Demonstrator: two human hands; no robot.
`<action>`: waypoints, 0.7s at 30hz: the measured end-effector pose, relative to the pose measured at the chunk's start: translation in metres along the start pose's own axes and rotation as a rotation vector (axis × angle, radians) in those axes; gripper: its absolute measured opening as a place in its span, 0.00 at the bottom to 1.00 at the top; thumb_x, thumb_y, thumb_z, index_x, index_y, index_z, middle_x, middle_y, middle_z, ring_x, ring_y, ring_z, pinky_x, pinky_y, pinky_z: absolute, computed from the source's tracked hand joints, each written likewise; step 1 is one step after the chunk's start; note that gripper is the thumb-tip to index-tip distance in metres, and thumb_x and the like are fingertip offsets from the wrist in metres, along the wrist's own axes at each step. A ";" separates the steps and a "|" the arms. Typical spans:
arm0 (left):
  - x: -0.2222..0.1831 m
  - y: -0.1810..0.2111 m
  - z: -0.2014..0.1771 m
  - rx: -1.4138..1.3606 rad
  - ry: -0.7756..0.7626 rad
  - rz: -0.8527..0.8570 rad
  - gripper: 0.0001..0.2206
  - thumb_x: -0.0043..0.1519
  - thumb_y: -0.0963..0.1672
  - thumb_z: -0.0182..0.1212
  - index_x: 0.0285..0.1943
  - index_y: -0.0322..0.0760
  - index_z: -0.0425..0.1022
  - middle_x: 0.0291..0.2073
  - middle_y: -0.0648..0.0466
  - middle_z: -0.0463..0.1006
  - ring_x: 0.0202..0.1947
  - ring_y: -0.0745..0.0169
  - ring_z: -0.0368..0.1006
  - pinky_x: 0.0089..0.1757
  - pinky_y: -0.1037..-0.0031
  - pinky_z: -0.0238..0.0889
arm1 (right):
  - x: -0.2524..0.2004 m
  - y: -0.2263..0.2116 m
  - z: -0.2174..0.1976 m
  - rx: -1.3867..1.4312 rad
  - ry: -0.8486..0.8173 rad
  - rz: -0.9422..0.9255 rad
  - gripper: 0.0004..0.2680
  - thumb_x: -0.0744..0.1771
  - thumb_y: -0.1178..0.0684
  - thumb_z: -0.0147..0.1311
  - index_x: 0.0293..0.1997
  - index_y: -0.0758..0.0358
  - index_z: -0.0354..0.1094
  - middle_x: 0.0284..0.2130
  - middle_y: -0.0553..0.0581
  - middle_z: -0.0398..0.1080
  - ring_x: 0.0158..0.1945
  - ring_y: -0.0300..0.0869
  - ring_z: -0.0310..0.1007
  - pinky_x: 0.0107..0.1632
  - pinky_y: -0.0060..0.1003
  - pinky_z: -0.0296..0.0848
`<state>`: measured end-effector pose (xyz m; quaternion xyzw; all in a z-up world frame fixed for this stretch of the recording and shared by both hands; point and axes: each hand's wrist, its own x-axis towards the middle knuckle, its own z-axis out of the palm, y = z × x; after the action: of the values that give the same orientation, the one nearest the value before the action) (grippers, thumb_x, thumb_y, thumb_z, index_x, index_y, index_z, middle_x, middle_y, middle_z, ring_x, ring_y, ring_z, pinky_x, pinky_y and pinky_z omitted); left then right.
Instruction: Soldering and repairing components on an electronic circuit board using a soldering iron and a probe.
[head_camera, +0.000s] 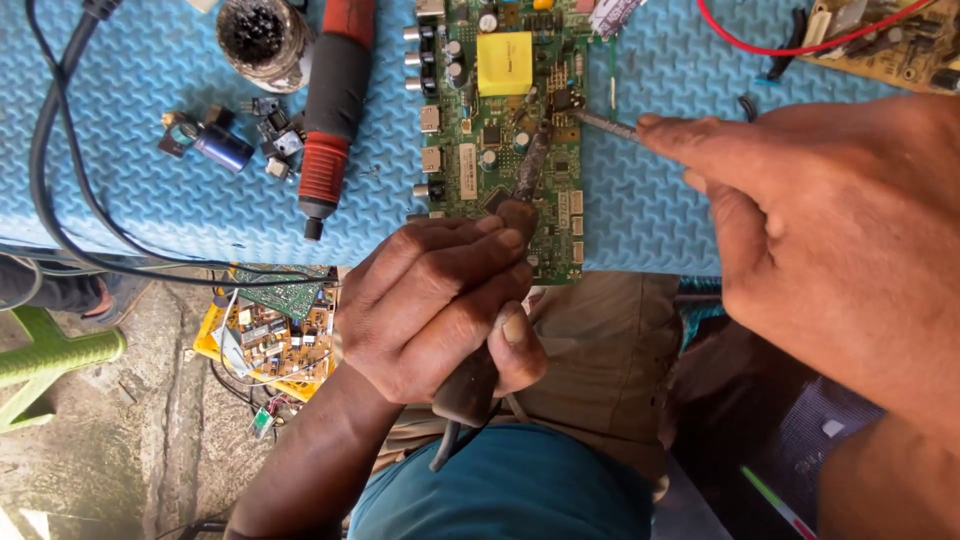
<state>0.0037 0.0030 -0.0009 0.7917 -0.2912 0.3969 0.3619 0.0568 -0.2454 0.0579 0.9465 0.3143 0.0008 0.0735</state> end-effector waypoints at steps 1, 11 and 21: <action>-0.003 0.000 0.000 -0.011 0.002 -0.003 0.13 0.65 0.41 0.49 0.33 0.30 0.80 0.35 0.45 0.81 0.33 0.53 0.81 0.38 0.70 0.80 | 0.002 -0.001 -0.002 -0.004 -0.009 0.006 0.17 0.74 0.45 0.47 0.74 0.42 0.70 0.49 0.46 0.78 0.49 0.56 0.81 0.48 0.56 0.87; 0.001 -0.011 0.002 -0.077 0.035 0.080 0.12 0.64 0.41 0.50 0.34 0.29 0.78 0.33 0.44 0.79 0.31 0.51 0.80 0.35 0.70 0.78 | 0.029 -0.009 -0.027 -0.412 -0.447 0.042 0.23 0.71 0.35 0.34 0.80 0.20 0.44 0.33 0.27 0.75 0.30 0.45 0.80 0.28 0.49 0.83; -0.006 -0.013 0.008 -0.069 0.078 0.100 0.13 0.67 0.42 0.48 0.35 0.29 0.77 0.33 0.43 0.77 0.33 0.52 0.76 0.37 0.68 0.80 | 0.042 -0.003 -0.032 -0.274 -0.319 -0.037 0.22 0.67 0.50 0.47 0.69 0.24 0.64 0.20 0.36 0.79 0.23 0.47 0.79 0.23 0.47 0.75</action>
<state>0.0142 0.0051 -0.0137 0.7471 -0.3295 0.4347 0.3799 0.0877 -0.2137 0.0873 0.9098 0.3130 -0.1078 0.2504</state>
